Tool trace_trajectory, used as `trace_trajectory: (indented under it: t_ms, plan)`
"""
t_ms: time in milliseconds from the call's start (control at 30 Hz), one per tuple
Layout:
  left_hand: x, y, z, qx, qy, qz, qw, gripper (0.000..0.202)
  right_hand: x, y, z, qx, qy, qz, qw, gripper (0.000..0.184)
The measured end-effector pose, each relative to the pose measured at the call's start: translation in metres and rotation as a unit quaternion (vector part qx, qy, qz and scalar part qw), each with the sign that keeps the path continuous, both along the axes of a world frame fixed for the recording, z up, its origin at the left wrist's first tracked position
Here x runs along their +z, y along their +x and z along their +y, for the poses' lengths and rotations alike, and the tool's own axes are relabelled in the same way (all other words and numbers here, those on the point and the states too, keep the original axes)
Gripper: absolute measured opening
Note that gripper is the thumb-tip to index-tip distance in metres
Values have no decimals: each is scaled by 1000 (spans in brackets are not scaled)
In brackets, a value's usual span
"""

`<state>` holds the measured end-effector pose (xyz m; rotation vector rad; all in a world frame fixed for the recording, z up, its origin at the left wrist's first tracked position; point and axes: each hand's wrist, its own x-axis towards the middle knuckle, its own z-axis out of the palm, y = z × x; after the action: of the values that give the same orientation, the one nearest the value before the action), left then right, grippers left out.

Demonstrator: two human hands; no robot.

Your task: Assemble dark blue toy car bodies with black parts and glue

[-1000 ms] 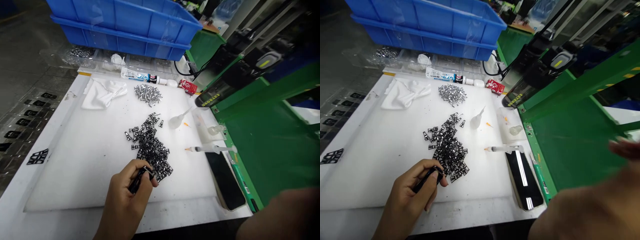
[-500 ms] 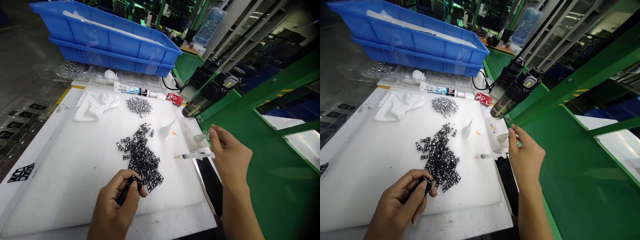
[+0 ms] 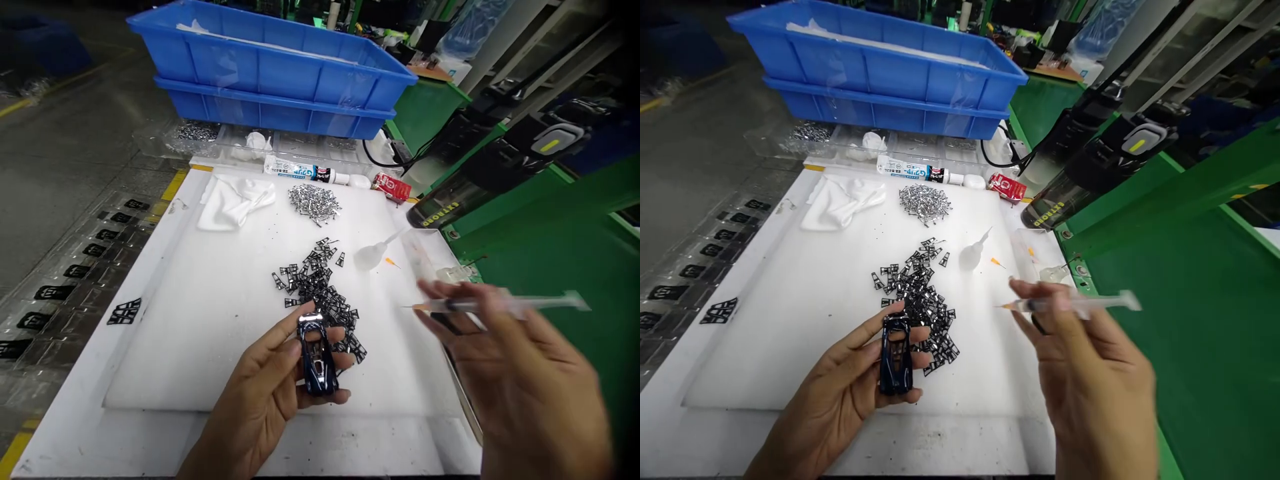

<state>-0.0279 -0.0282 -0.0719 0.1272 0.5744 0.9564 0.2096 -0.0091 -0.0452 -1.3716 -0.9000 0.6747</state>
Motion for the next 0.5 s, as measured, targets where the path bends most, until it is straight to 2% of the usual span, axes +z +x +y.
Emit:
trace_trajectory:
  t_ms: [33, 67, 100, 167, 200, 267, 333, 400, 500]
  plan:
    - [-1, 0, 0, -5, 0, -4, 1000, 45, 11, -10, 4, -44, 44, 24, 998, 9]
    - [-2, -1, 0, -7, 2, -6, 1000, 45, 22, -21, 8, -47, 69, 43, 996, 7]
    - [-2, -1, 0, -7, 7, -11, 1000, 45, 33, -32, 12, -16, 70, 72, 995, 8]
    - [-2, -1, 0, -8, 15, -22, 1000, 42, 49, -54, 19, 112, 20, 152, 982, 3]
    - [-2, -1, 0, -8, 17, -28, 999, 41, 53, -64, 22, 172, -3, 196, 965, 14]
    - [-2, -1, 0, -6, 20, -34, 999, 38, 54, -80, 27, 243, -45, 277, 929, 40]
    - [-2, -1, 1, -1, 19, -26, 999, 36, 48, -92, 30, 261, -57, 325, 907, 60]
    - [-2, -1, 1, -3, 20, -14, 1000, 36, 41, -99, 30, 257, -41, 340, 904, 61]
    - [-1, -1, 2, -5, 20, 0, 1000, 36, 33, -104, 29, 236, -6, 343, 909, 46]
